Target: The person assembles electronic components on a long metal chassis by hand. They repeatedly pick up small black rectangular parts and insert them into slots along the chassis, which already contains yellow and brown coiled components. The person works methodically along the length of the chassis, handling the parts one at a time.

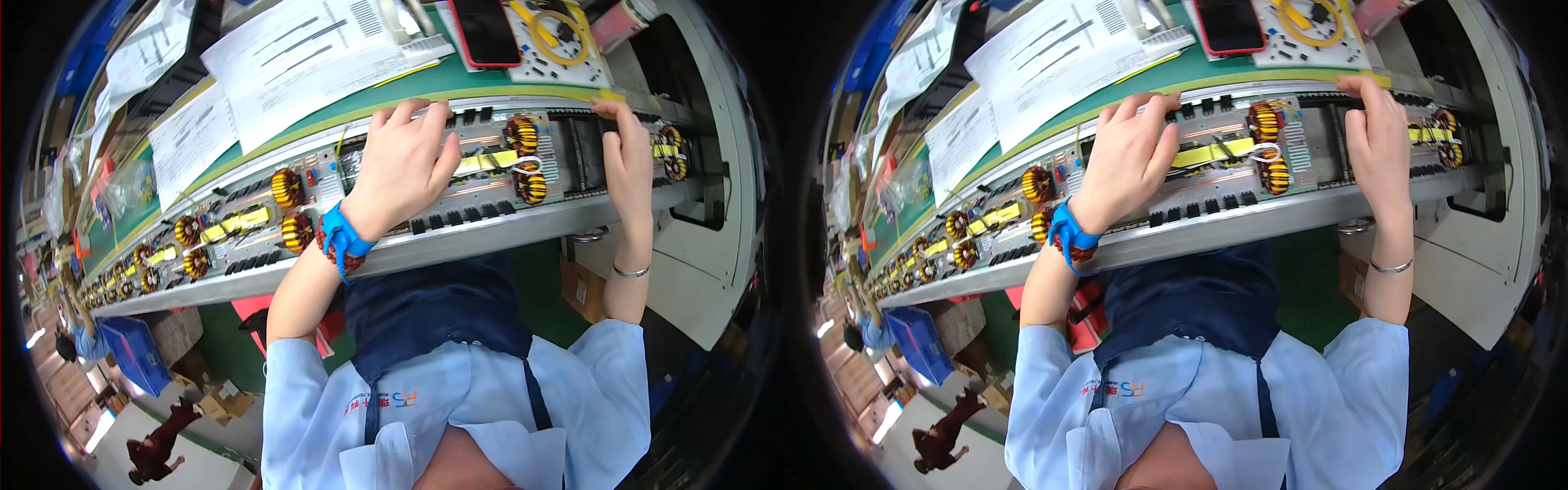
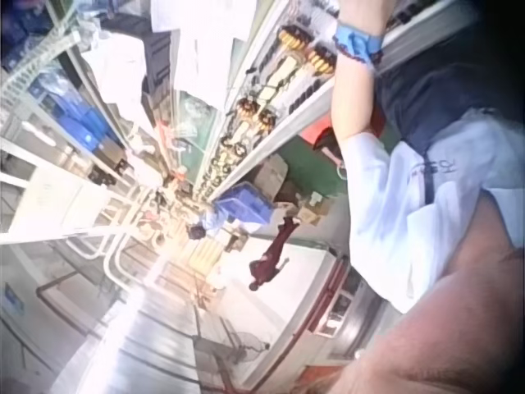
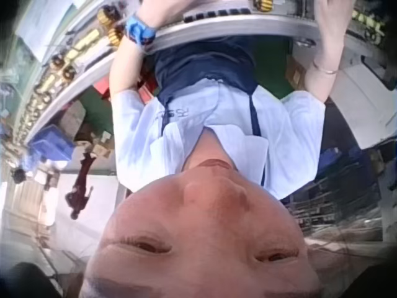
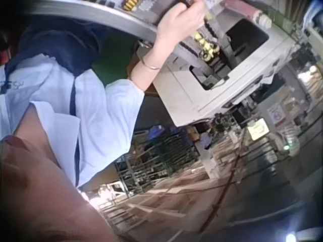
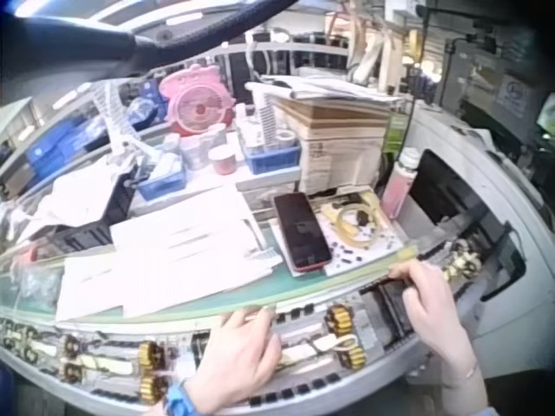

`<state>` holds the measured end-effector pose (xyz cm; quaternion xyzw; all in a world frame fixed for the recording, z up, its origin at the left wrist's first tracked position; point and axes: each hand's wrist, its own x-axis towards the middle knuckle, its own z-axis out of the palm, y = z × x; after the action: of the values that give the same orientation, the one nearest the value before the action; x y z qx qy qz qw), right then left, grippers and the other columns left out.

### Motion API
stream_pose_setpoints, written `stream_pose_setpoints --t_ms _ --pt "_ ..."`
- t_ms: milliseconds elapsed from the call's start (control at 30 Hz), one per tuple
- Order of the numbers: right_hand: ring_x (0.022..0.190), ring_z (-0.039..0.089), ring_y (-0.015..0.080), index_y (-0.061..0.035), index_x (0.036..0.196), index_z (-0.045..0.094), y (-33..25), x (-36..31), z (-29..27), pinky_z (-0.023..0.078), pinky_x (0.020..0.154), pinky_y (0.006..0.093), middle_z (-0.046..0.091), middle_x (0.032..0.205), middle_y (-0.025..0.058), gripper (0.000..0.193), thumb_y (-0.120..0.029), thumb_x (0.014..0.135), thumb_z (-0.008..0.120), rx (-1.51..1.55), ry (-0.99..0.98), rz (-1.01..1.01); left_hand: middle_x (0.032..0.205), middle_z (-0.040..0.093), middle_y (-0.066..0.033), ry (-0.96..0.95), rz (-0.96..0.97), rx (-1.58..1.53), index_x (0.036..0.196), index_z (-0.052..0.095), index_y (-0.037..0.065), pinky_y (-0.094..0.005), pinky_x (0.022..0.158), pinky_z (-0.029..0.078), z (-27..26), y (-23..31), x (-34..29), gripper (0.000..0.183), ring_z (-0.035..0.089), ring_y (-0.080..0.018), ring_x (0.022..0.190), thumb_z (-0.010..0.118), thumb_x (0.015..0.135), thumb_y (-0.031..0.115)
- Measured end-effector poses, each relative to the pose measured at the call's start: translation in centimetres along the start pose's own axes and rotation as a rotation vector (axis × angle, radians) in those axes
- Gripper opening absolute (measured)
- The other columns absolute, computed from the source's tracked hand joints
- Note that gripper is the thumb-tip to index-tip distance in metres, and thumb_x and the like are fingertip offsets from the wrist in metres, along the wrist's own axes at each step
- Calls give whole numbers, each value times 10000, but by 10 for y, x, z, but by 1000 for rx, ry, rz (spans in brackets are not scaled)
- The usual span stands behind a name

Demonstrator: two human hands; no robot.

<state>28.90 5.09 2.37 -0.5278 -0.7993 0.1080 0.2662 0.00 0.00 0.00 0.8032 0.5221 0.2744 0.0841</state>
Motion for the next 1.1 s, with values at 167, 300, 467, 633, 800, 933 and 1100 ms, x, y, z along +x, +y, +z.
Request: stream_pose_setpoints --t_ms 167,300,467,633,800,933,1100 --pt "950 575 386 32 999 549 50 -34 21 460 840 442 593 974 223 201 -62 844 461 -51 -105 152 912 653 -138 -116 11 26 1013 570 -8 -420 862 397 -5 13 4 233 568 -292 991 534 857 161" --pt "973 570 405 61 963 542 69 -48 23 458 862 463 580 984 249 208 -101 837 508 -148 -167 263 1013 628 -155 -130 38 43 1118 580 11 -423 898 370 -3 11 7 271 540 -317 1029 463 908 135" --pt "1019 574 445 113 1080 519 82 -58 35 516 871 455 514 1161 308 414 -181 799 599 -370 -135 399 1133 587 -183 -198 -41 12 1187 567 30 -429 956 348 1 7 13 312 514 -345 1081 471 923 166" --pt "1042 507 413 112 857 581 82 -46 54 492 861 423 540 970 258 286 -148 740 597 -507 -133 194 1278 548 -184 29 -32 -75 1261 519 -20 -426 1042 313 -24 27 -20 361 492 -349 1158 454 934 119" --pt "1036 546 403 129 1014 537 88 -57 66 446 943 413 510 1132 316 400 -167 758 618 -441 -15 463 1248 545 -217 156 43 -232 1245 476 -73 -398 994 362 -26 36 -87 351 521 -305 1101 376 983 138" --pt "1028 534 355 104 987 583 95 -60 77 402 947 411 570 1053 253 317 -146 797 541 -513 70 471 1138 582 -190 171 -101 -259 1148 518 -56 -391 961 379 -11 36 -132 295 537 -285 1043 371 993 147" --pt "994 554 333 103 996 588 95 -57 68 425 915 393 590 1020 240 314 -136 798 536 -440 117 494 1144 584 -191 165 -261 -226 1135 524 -53 -392 959 385 -2 33 -157 273 545 -290 1054 400 984 137"
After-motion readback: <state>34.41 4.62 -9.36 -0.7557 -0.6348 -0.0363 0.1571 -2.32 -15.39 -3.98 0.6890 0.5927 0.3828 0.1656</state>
